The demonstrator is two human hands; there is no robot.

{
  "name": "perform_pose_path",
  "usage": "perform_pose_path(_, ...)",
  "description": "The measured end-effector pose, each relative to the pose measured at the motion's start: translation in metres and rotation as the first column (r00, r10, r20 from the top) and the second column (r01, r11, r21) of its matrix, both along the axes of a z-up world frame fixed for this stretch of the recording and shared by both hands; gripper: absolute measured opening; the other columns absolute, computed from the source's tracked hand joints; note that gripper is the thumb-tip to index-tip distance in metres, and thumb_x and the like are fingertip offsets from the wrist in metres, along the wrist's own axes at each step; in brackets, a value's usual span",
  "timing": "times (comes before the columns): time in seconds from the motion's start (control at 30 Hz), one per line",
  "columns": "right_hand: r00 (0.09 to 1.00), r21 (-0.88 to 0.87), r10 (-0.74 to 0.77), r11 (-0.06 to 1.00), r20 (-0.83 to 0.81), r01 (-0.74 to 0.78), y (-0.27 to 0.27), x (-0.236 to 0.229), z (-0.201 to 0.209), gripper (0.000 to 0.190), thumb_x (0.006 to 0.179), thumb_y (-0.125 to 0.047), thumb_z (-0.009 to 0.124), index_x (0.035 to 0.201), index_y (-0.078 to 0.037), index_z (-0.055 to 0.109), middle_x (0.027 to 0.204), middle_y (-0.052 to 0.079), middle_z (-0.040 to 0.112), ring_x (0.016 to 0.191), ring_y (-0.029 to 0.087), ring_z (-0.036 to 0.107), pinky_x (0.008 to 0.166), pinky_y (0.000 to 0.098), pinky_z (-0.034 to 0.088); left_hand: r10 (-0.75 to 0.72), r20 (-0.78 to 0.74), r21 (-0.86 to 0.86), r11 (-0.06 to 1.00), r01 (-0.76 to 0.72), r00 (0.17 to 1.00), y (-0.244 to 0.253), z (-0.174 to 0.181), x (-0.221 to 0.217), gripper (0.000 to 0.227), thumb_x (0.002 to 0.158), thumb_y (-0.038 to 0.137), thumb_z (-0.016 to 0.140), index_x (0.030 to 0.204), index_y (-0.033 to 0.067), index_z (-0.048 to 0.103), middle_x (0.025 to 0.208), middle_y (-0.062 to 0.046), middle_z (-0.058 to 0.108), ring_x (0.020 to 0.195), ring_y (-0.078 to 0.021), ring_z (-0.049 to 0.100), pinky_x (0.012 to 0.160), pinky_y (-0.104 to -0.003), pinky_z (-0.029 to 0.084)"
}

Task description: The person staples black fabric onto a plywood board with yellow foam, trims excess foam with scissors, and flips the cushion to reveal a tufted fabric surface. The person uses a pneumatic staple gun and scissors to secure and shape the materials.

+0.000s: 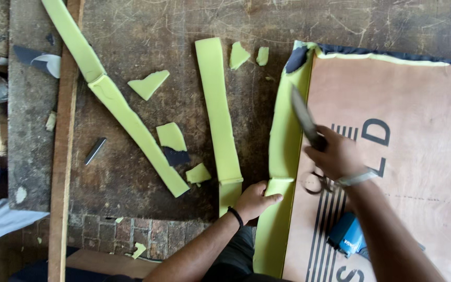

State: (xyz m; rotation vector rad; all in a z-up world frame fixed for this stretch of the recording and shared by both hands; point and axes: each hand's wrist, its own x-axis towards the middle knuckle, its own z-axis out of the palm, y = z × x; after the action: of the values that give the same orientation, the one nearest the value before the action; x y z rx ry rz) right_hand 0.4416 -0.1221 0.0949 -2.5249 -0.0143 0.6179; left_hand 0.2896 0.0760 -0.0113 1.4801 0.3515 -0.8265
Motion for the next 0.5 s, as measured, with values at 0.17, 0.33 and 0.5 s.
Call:
perform_pose_path(0.17,0.996,0.226,0.029,0.973,0.079,-0.046,0.14,0.012,-0.041,0.066,0.075,-0.027,0.085,0.132,-0.005,0.061,0.107,0.016,0.075,0.092,0.028,0.075,0.08,0.0397,0.06,0.096,0.009,-0.017,0.995,-0.096,0.995,-0.011,-0.016,-0.027,0.036,0.093,0.028,0.071,0.113,-0.0012,0.068,0.1,-0.015,0.076,0.088,-0.023,0.071,0.077,-0.035,0.057)
perform_pose_path(0.33,0.993,0.226,0.094,0.968,0.073,-0.109,0.19,-0.003,-0.05,0.053,0.088,-0.026,0.08,0.133,-0.006,0.061,0.11,0.018,0.073,0.094,0.028,0.073,0.083,0.0406,0.06,0.129,0.336,0.173,0.965,-0.196,0.933,0.039,-0.016,-0.019,0.038,0.093,0.025,0.072,0.124,0.0061,0.062,0.107,-0.011,0.075,0.093,-0.0206,0.073,0.077,-0.032,0.059)
perform_pose_path(0.5,0.997,0.414,-0.02,0.91,0.08,-0.015,0.1,-0.054,-0.015,0.024,0.096,-0.023,0.068,0.113,-0.006,0.074,0.103,0.01,0.077,0.085,0.016,0.074,0.075,0.0313,0.062,0.503,0.317,0.361,0.719,-0.593,0.804,0.104,-0.003,-0.007,0.024,0.1,0.024,0.059,0.121,0.0134,0.062,0.11,-0.006,0.076,0.085,-0.0169,0.076,0.058,-0.028,0.061)
